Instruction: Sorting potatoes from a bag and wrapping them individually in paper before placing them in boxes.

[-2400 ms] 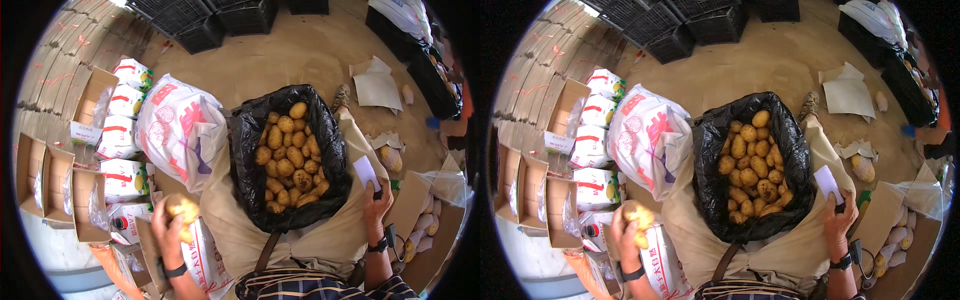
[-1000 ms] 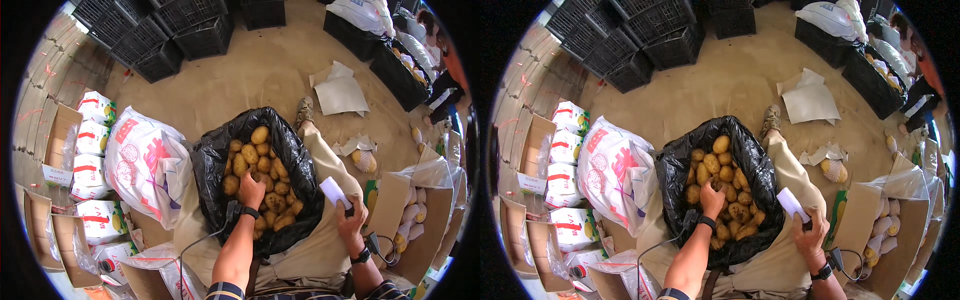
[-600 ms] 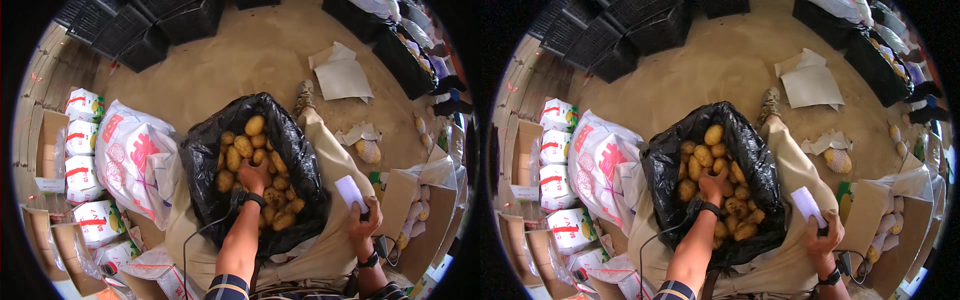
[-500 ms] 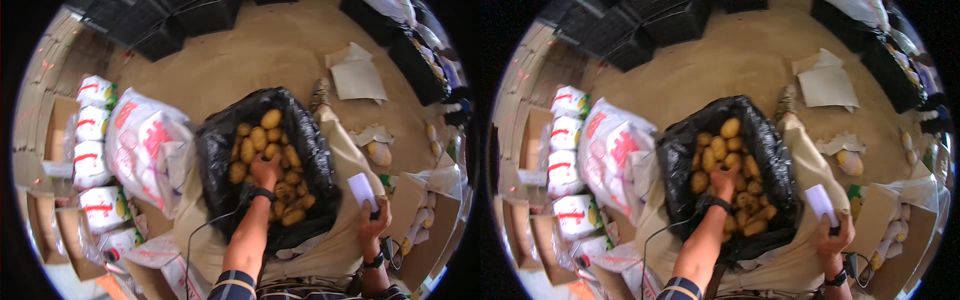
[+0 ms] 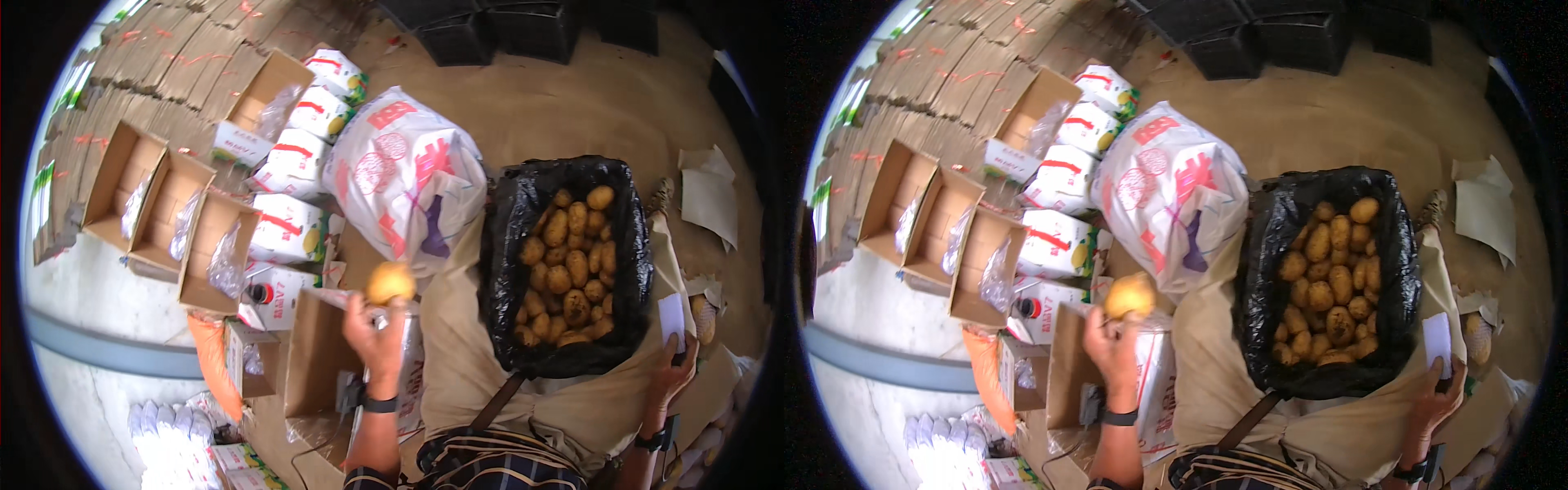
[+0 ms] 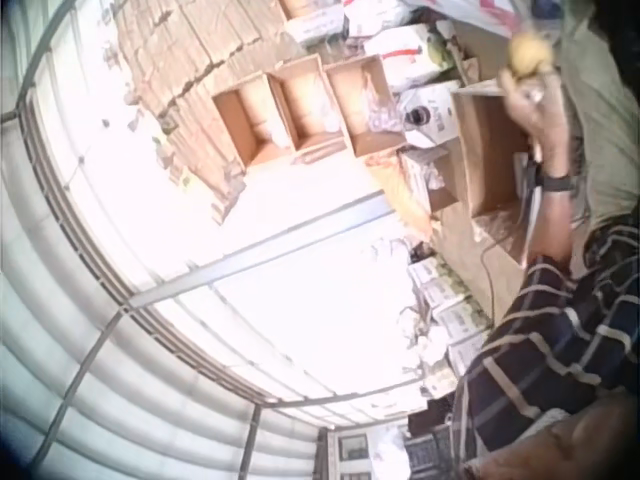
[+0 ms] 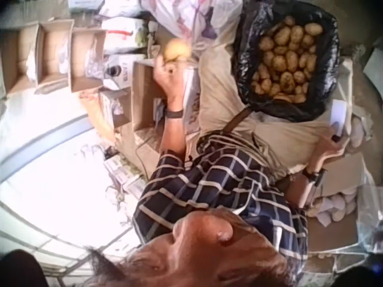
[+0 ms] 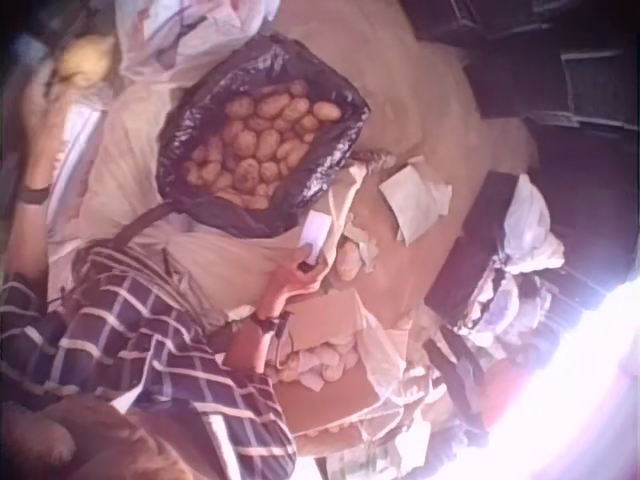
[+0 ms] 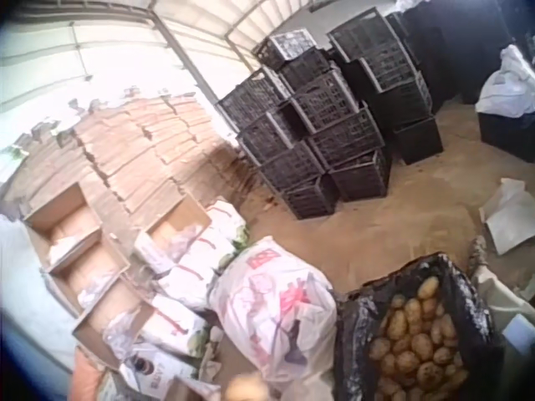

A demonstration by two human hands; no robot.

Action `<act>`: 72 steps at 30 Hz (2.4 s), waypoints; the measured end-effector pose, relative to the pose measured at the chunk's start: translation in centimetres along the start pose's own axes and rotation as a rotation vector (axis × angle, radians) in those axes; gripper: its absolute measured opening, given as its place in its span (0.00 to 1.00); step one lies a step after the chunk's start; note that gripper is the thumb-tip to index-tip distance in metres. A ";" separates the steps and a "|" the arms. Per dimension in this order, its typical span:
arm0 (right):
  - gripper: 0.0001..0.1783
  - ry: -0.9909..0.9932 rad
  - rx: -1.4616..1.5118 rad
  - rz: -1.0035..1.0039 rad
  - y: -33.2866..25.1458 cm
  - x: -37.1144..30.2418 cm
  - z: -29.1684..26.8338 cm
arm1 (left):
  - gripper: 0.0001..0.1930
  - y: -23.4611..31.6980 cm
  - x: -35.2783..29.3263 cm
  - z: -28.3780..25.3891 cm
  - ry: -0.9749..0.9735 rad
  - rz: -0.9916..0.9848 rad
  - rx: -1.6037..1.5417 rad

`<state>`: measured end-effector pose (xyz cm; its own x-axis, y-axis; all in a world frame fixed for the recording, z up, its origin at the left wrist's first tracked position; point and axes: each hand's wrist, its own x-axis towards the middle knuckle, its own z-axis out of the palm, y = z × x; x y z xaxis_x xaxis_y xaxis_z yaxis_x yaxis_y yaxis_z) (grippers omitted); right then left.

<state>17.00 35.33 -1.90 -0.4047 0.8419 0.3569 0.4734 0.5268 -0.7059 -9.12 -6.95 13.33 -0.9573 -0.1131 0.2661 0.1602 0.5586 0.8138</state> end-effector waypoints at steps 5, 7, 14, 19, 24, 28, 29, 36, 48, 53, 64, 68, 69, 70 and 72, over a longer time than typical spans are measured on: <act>0.14 -0.044 0.135 0.091 0.2 0.0 0.1 | 0.27 -2.2 -2.2 -11.1 0.407 -0.073 0.709; 0.14 -0.053 0.072 0.125 -0.1 0.0 -0.1 | 0.29 -2.2 -3.8 -10.9 0.484 0.157 0.880; 0.13 0.018 0.012 -0.006 -2.1 0.4 -0.4 | 0.23 -0.5 -4.7 8.8 -0.209 0.401 0.226; 0.11 -0.016 0.013 0.054 -3.3 0.6 -0.8 | 0.32 -3.3 -5.8 25.5 -0.765 0.439 0.223; 0.12 -0.051 -0.031 0.065 -3.4 1.1 -1.2 | 0.42 -10.1 -6.5 34.7 -1.126 0.241 0.498; 0.12 -0.044 -0.072 0.054 -3.9 1.7 -0.8 | 0.39 -12.8 -6.6 36.7 -1.012 0.398 0.490; 0.12 -0.051 -0.056 0.056 -4.1 1.8 -0.7 | 0.34 -12.7 -6.5 36.4 -0.978 0.373 0.474; 0.12 -0.201 0.019 0.133 -5.9 2.8 -1.4 | 0.33 -3.1 -4.8 29.4 -1.198 -0.007 -0.152; 0.16 -0.408 0.103 0.008 -7.9 -0.5 -3.4 | 0.42 7.7 -9.2 21.6 -1.384 0.181 -0.684; 0.15 -0.414 0.169 0.088 -9.7 -1.7 -4.0 | 0.43 6.1 -10.4 20.9 -1.485 0.036 -0.717; 0.15 -0.400 0.004 -0.069 -11.4 -2.6 -5.2 | 0.45 4.5 -11.5 18.5 -1.661 -0.396 -0.891; 0.16 -0.489 0.055 -0.064 -11.8 -2.9 -5.0 | 0.43 5.0 -12.2 17.7 -1.610 -0.188 -0.886; 0.16 -0.536 0.087 -0.083 -11.8 -2.9 -5.0 | 0.45 5.1 -12.3 17.5 -1.612 -0.191 -0.866; 0.16 -0.581 0.114 -0.106 -11.7 -2.8 -5.1 | 0.47 5.2 -12.3 17.4 -1.614 -0.193 -0.845; 0.16 -0.584 0.134 -0.116 -11.3 -2.8 -5.4 | 0.47 5.3 -12.4 17.3 -1.636 -0.198 -0.860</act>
<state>17.03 27.67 8.40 -0.8278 0.5568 0.0681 0.3133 0.5596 -0.7673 -0.57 11.57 5.40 -0.1426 0.9813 -0.1293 -0.4067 0.0610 0.9115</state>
